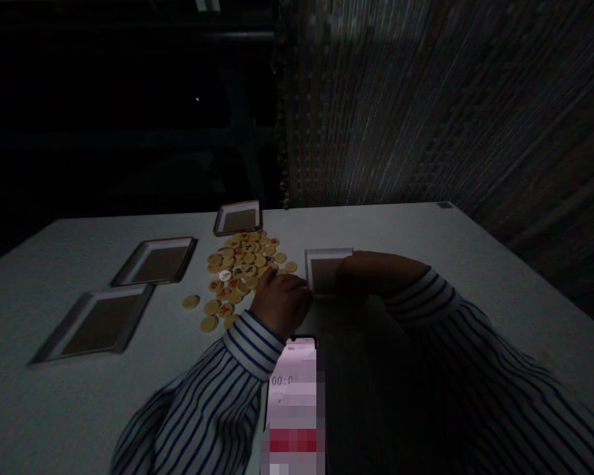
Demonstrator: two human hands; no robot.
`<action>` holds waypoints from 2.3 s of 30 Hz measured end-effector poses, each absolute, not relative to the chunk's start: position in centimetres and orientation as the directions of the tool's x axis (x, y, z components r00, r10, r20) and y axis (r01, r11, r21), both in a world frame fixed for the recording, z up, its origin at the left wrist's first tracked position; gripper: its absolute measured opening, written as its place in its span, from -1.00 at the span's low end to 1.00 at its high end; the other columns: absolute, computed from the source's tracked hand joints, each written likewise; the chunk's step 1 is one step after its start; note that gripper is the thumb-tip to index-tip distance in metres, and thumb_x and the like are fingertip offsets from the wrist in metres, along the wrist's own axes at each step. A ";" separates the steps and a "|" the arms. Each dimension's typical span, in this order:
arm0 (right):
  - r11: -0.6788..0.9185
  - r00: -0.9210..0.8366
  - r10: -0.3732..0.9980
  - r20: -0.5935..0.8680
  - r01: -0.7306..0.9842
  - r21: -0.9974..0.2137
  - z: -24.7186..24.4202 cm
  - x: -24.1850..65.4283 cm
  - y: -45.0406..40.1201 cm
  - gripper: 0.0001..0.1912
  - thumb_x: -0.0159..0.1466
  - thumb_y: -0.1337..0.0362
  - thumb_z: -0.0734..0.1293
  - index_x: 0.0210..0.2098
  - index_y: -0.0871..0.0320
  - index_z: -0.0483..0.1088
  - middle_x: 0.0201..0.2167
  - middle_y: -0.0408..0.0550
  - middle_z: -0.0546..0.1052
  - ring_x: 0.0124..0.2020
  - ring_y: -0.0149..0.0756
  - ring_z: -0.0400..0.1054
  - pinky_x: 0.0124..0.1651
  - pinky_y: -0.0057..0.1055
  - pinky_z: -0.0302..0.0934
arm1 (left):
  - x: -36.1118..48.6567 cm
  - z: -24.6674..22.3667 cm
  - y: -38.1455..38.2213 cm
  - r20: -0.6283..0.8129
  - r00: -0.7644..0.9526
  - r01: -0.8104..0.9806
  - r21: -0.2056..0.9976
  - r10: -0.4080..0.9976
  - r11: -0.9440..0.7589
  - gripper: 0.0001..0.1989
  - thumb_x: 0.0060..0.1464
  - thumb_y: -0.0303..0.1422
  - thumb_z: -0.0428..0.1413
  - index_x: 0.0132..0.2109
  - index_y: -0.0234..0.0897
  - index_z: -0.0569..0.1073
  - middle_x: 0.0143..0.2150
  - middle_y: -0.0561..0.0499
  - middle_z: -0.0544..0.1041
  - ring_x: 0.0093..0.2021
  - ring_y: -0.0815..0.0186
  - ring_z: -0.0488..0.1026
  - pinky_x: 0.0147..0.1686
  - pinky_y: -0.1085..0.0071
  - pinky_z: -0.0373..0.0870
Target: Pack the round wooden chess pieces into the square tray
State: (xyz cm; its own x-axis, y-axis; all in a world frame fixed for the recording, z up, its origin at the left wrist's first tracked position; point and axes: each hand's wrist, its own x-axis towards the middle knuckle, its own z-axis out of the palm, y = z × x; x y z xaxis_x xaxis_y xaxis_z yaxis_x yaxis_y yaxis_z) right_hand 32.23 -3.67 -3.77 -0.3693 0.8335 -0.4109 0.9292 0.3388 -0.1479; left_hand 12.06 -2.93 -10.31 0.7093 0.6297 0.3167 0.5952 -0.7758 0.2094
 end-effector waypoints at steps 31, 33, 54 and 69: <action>0.316 -0.351 0.816 -0.459 0.936 -0.155 -3.4 32.5 -3.6 -0.81 0.04 0.39 0.22 -0.45 0.24 0.49 -0.53 -0.03 0.50 -0.57 -0.42 0.29 -0.52 -0.50 0.10 | 12.1 -10.4 -2.9 0.327 0.702 0.595 0.219 0.633 -0.773 -0.83 0.05 -0.35 -0.01 -0.28 -0.11 0.48 -0.14 0.05 0.51 -0.07 0.24 0.37 0.09 0.01 -0.07; 0.310 -0.352 0.815 -0.460 0.936 -0.167 -3.5 32.6 -3.6 -0.80 0.04 0.39 0.22 -0.44 0.24 0.49 -0.52 -0.02 0.50 -0.56 -0.42 0.30 -0.51 -0.50 0.10 | 12.1 -10.4 -2.9 0.328 0.700 0.595 0.223 0.635 -0.772 -0.83 0.05 -0.36 -0.01 -0.28 -0.11 0.48 -0.14 0.05 0.51 -0.07 0.25 0.37 0.10 0.01 -0.07; 0.269 -0.259 0.960 -0.106 0.959 0.091 -1.3 33.4 -4.6 -0.65 0.22 0.18 0.06 -0.33 0.20 0.42 -0.38 0.08 0.48 -0.41 -0.26 0.32 -0.40 -0.38 0.04 | 10.3 -7.9 -2.1 0.598 0.275 0.595 0.509 0.753 -0.622 -0.82 0.01 -0.32 0.02 -0.30 -0.27 0.49 -0.25 -0.01 0.55 -0.19 0.29 0.45 -0.08 0.29 0.32; 0.367 -0.370 0.927 0.064 0.929 0.048 -0.6 31.2 -5.1 -0.70 0.23 0.21 0.07 -0.30 0.17 0.37 -0.35 0.00 0.47 -0.34 -0.28 0.29 -0.33 -0.40 0.02 | 6.1 -4.6 -1.3 0.489 0.076 0.517 0.725 0.869 -0.454 -0.77 -0.08 -0.22 0.09 -0.30 -0.24 0.52 -0.27 0.04 0.56 -0.20 0.26 0.47 -0.07 0.32 0.35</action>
State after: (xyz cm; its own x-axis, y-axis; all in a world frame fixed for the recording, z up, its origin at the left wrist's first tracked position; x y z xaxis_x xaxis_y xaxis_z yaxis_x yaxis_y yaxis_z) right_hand 31.24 -5.13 -0.64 -0.3698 0.9269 0.0642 0.9289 0.3673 0.0475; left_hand 6.05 -1.30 -4.59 0.0763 0.8688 0.4892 0.5174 -0.4539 0.7254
